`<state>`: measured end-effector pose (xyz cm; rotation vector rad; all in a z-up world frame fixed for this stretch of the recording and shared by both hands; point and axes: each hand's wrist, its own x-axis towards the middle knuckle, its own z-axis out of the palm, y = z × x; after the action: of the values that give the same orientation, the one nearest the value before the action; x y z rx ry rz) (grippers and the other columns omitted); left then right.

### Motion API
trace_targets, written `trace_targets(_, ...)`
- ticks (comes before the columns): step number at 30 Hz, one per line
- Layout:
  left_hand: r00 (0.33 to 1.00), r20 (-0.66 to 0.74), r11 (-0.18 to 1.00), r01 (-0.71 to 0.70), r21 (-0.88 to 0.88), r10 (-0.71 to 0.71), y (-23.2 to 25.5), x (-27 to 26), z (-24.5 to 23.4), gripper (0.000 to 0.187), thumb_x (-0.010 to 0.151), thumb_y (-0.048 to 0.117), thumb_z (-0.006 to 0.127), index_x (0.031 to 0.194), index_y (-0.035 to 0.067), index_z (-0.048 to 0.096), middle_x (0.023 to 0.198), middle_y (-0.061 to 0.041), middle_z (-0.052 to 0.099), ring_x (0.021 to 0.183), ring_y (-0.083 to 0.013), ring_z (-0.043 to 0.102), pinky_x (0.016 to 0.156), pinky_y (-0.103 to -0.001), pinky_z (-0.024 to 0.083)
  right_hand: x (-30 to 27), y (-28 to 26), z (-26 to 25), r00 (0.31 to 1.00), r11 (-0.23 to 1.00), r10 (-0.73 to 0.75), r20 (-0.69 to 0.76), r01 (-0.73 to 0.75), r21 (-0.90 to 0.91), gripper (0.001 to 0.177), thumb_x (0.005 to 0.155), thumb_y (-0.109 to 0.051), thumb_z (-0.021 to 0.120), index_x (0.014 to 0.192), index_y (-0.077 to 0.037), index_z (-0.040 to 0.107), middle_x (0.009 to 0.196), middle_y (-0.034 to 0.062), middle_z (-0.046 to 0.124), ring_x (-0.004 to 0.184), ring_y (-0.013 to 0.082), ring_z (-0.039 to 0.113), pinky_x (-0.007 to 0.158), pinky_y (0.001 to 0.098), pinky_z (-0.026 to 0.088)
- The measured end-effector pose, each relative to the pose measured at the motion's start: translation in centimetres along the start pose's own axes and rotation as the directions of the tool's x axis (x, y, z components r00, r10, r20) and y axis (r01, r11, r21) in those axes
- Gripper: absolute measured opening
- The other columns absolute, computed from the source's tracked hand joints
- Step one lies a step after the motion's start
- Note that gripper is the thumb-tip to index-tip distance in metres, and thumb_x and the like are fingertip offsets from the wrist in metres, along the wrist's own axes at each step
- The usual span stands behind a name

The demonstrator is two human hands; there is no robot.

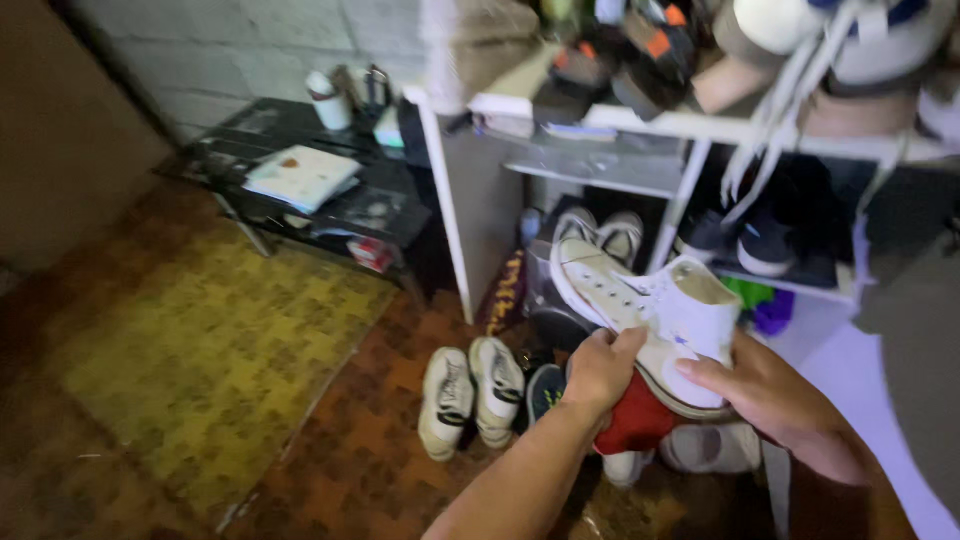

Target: The person wipes a white canvas sneaker with a red cloth, cleaning the upper, toe, and sides. The person then places the shoe into a shoe cabinet and retrieves another white sneaker to continue wiping.

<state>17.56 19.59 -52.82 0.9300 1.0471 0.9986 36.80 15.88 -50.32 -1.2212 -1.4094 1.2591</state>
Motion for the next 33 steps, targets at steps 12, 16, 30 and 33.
trace_targets(12,0.954,0.295,0.984,0.003,-0.177,0.05,-7.8,6.2,9.9,0.041,0.087,0.023,0.081,0.116,-0.004,0.07,0.103,-0.013,0.073,0.087,-0.0209,0.069,0.077,-0.033,0.057,-4.8,8.7,-9.5,0.899,0.937,-0.088,-0.429,0.221,0.271,0.044,0.095,-0.014,0.06,0.134,0.005,0.061,0.121,0.0164,0.07,0.101,0.023,0.068,0.087,0.0363,0.053)
trace_targets(16,0.977,0.19,0.975,-0.052,-0.215,0.094,-6.7,7.5,11.6,0.044,0.081,0.011,0.081,0.121,-0.002,0.067,0.108,-0.014,0.073,0.09,-0.0206,0.072,0.08,-0.034,0.06,-3.0,6.1,-9.1,0.827,0.932,-0.149,-0.541,0.301,0.204,0.05,0.089,-0.003,0.059,0.138,0.003,0.052,0.129,0.0192,0.066,0.112,0.0258,0.068,0.099,0.0362,0.054)
trace_targets(30,0.991,0.113,0.915,-0.022,-0.404,0.074,-5.0,10.7,13.5,0.047,0.087,0.007,0.074,0.131,0.0,0.061,0.119,-0.015,0.069,0.098,-0.0239,0.071,0.083,-0.038,0.061,11.0,6.4,-15.0,0.513,0.846,-0.52,-0.683,0.199,-0.495,0.044,0.085,-0.017,0.077,0.125,0.001,0.068,0.11,0.0155,0.075,0.1,0.0225,0.072,0.088,0.0332,0.053)
trace_targets(33,0.983,0.117,0.888,-0.073,-0.455,0.141,-4.8,11.8,14.2,0.049,0.088,0.005,0.073,0.135,-0.001,0.059,0.122,-0.016,0.068,0.103,-0.0252,0.071,0.087,-0.039,0.061,13.8,5.8,-17.2,0.472,0.835,-0.544,-0.694,0.224,-0.502,0.046,0.083,-0.019,0.079,0.125,-0.002,0.068,0.109,0.015,0.075,0.098,0.0221,0.072,0.087,0.0338,0.053)
